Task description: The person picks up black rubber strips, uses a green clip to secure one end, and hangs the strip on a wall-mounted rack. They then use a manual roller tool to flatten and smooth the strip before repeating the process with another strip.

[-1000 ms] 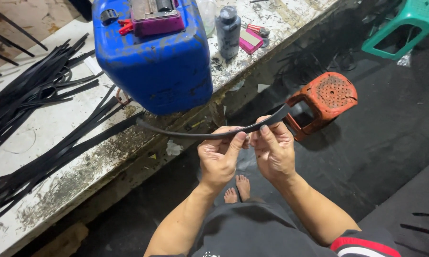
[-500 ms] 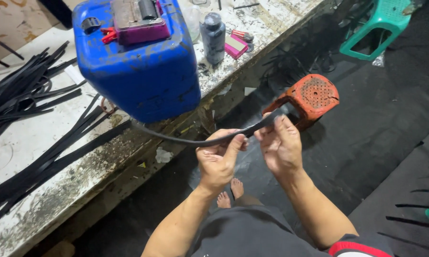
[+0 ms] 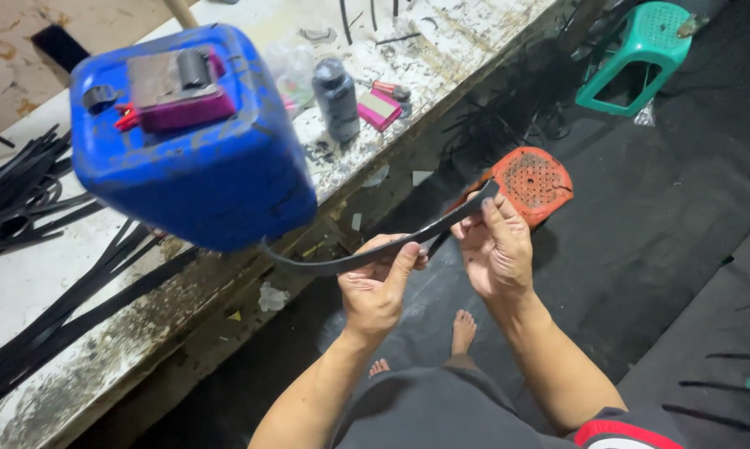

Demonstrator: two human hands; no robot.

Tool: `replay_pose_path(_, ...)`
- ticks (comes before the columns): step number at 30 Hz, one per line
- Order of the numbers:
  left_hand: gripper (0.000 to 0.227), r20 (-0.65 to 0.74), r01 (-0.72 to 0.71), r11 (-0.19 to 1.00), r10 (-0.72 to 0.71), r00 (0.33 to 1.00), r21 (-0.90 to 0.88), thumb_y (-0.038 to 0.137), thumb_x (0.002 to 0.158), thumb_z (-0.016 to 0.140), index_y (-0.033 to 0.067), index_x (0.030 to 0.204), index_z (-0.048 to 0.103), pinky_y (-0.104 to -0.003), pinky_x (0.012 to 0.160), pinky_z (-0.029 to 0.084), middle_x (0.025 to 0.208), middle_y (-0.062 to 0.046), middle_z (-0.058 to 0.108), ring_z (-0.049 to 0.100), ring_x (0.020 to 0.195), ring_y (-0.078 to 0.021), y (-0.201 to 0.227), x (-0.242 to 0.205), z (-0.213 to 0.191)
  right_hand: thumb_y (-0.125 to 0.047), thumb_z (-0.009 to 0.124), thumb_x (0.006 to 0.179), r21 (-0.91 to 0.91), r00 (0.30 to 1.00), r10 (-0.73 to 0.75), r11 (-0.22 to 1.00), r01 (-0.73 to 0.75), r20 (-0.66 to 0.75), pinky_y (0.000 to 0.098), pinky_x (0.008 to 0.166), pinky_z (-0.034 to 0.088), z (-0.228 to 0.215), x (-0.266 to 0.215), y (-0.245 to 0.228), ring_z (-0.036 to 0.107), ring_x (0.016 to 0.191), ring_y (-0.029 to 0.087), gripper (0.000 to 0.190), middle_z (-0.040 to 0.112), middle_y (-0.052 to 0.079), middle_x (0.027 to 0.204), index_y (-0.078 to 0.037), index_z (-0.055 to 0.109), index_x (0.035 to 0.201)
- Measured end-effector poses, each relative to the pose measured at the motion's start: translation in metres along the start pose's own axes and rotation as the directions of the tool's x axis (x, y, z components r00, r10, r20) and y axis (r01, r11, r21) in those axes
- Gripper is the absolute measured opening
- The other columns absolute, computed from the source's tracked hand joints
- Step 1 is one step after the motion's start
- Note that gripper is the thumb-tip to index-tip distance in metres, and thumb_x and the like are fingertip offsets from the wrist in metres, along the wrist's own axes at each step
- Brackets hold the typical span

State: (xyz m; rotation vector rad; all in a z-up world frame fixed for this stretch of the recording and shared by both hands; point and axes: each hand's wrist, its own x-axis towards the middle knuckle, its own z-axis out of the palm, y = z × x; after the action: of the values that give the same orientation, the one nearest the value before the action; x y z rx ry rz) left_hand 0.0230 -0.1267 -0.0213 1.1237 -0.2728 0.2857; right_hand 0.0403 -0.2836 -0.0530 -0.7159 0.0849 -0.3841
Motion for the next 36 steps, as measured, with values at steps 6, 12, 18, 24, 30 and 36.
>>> replay_pose_path(6,0.006,-0.019,-0.067,0.997,0.066,0.998,-0.045,-0.007,0.090,0.075,-0.0085,0.095,0.073,-0.035,0.060,0.066,0.074,-0.020,0.072,0.073,0.065,-0.0225,-0.049,0.024,0.061,-0.003,0.063,0.101,-0.107,0.986,-0.076,0.990,0.093,0.148,0.0315,0.064,0.049,0.002,0.035,-0.038,0.061,0.070,0.020,0.005,0.065,0.015,0.088,-0.002,0.062,0.096)
replay_pose_path(12,0.007,-0.058,-0.084,0.994,0.089,0.994,0.075,-0.004,0.090,0.076,-0.0087,0.093,0.073,-0.036,0.061,0.066,0.074,-0.020,0.073,0.073,0.065,-0.0225,-0.069,0.049,0.102,-0.007,0.063,0.102,-0.032,0.994,0.005,0.999,-0.002,0.107,0.0299,0.065,0.049,-0.061,0.125,-0.071,0.064,0.070,0.017,0.006,0.071,0.011,0.092,-0.006,0.063,0.096)
replay_pose_path(18,0.010,-0.138,-0.021,0.999,0.015,0.990,-0.045,-0.006,0.090,0.075,-0.0089,0.099,0.073,-0.036,0.063,0.066,0.075,-0.019,0.074,0.074,0.067,-0.0215,-0.124,0.065,0.151,-0.005,0.067,0.099,-0.183,0.989,-0.023,0.982,0.049,0.145,0.0306,0.065,0.054,-0.076,0.156,-0.084,0.065,0.069,0.018,0.005,0.068,0.013,0.089,-0.002,0.065,0.096)
replay_pose_path(24,0.008,-0.180,0.000,1.000,-0.006,0.984,-0.031,-0.004,0.091,0.074,-0.0065,0.098,0.074,-0.035,0.064,0.067,0.075,-0.017,0.075,0.075,0.068,-0.0205,-0.142,0.080,0.168,-0.010,0.064,0.102,-0.110,0.999,0.005,0.994,-0.001,0.042,0.0289,0.064,0.055,-0.100,0.214,-0.107,0.071,0.067,0.016,0.009,0.073,0.013,0.088,-0.001,0.065,0.101)
replay_pose_path(30,0.008,-0.193,0.109,0.985,-0.134,0.972,-0.134,-0.002,0.089,0.077,-0.0041,0.096,0.075,-0.034,0.063,0.066,0.076,-0.016,0.077,0.076,0.068,-0.0202,-0.191,0.096,0.194,-0.006,0.070,0.097,-0.314,0.995,-0.074,0.945,0.093,0.069,0.0285,0.065,0.058,-0.106,0.231,-0.111,0.068,0.068,0.017,0.006,0.070,0.013,0.087,-0.001,0.067,0.097)
replay_pose_path(36,0.003,-0.172,0.120,0.984,-0.142,0.975,-0.130,-0.004,0.090,0.076,-0.0051,0.092,0.074,-0.034,0.063,0.066,0.074,-0.018,0.076,0.076,0.067,-0.0210,-0.197,0.121,0.208,-0.010,0.067,0.101,-0.261,0.992,-0.123,0.958,0.118,-0.003,0.0267,0.064,0.056,-0.132,0.278,-0.131,0.068,0.067,0.015,0.009,0.070,0.012,0.087,-0.001,0.066,0.097)
